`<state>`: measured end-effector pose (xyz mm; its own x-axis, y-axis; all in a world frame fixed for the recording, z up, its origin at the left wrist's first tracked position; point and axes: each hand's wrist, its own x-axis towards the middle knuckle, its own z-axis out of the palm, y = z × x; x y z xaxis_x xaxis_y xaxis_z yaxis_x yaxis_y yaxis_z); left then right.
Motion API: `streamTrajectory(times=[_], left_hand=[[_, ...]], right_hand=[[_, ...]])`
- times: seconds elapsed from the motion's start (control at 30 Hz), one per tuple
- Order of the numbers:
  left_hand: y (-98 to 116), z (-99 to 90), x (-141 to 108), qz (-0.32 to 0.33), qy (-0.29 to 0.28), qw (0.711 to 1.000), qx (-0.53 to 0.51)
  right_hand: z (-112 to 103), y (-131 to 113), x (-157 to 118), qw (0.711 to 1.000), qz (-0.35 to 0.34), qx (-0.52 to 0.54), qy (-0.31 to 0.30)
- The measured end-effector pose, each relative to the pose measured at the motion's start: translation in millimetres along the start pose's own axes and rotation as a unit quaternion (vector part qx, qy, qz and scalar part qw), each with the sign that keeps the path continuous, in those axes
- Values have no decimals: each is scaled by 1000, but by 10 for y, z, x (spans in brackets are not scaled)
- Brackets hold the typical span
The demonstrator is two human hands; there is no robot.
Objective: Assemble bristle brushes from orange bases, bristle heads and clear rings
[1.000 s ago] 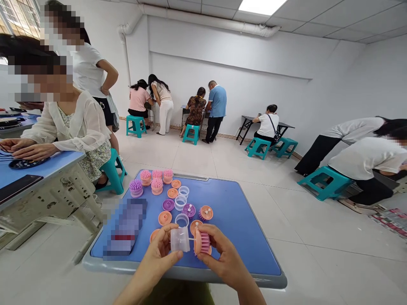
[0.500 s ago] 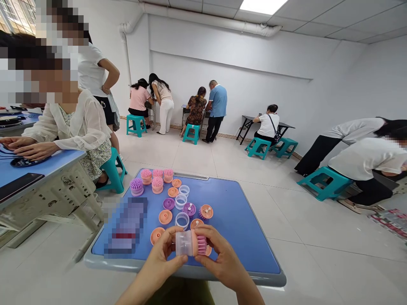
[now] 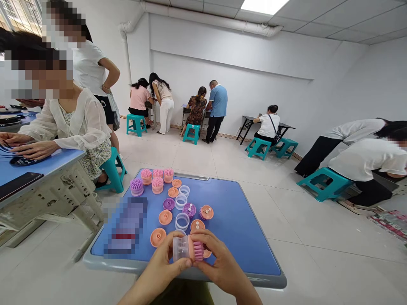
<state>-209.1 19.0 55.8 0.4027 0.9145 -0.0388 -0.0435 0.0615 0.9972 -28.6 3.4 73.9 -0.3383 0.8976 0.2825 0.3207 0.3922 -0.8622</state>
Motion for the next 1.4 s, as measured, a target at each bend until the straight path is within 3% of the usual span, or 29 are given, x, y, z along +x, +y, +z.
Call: streamTrajectory(times=[0.13,0.27,0.47,0.57,0.67,0.77,0.9,1.1,1.3,1.4], left_hand=[[-31,1,-27,31,-10,999,-6],[-32,-6,-42,50,-2,997,52],[-34,-15,-32,104,-9,990,94],[-85,-30,-24,90,31,993,71],[-131,-39,-31,90,56,993,46],[-126,-32,-60,139,45,985,89],[-70,-30,-90,221,29,960,171],[-85,-68,-78,161,43,978,127],[-66,-72,-79,222,12,961,166],[-53,-82,-63,193,21,971,143]], right_hand=[[13,54,-20,997,73,19,-18],[32,88,0,996,77,41,-24],[100,98,13,972,130,192,-41],[99,106,-17,962,111,246,-37],[68,78,-17,976,88,199,-28],[56,32,28,981,92,166,-30],[84,22,60,966,134,218,-36],[72,43,3,965,117,231,-49],[96,39,21,958,168,224,-55],[75,38,8,955,148,252,-60]])
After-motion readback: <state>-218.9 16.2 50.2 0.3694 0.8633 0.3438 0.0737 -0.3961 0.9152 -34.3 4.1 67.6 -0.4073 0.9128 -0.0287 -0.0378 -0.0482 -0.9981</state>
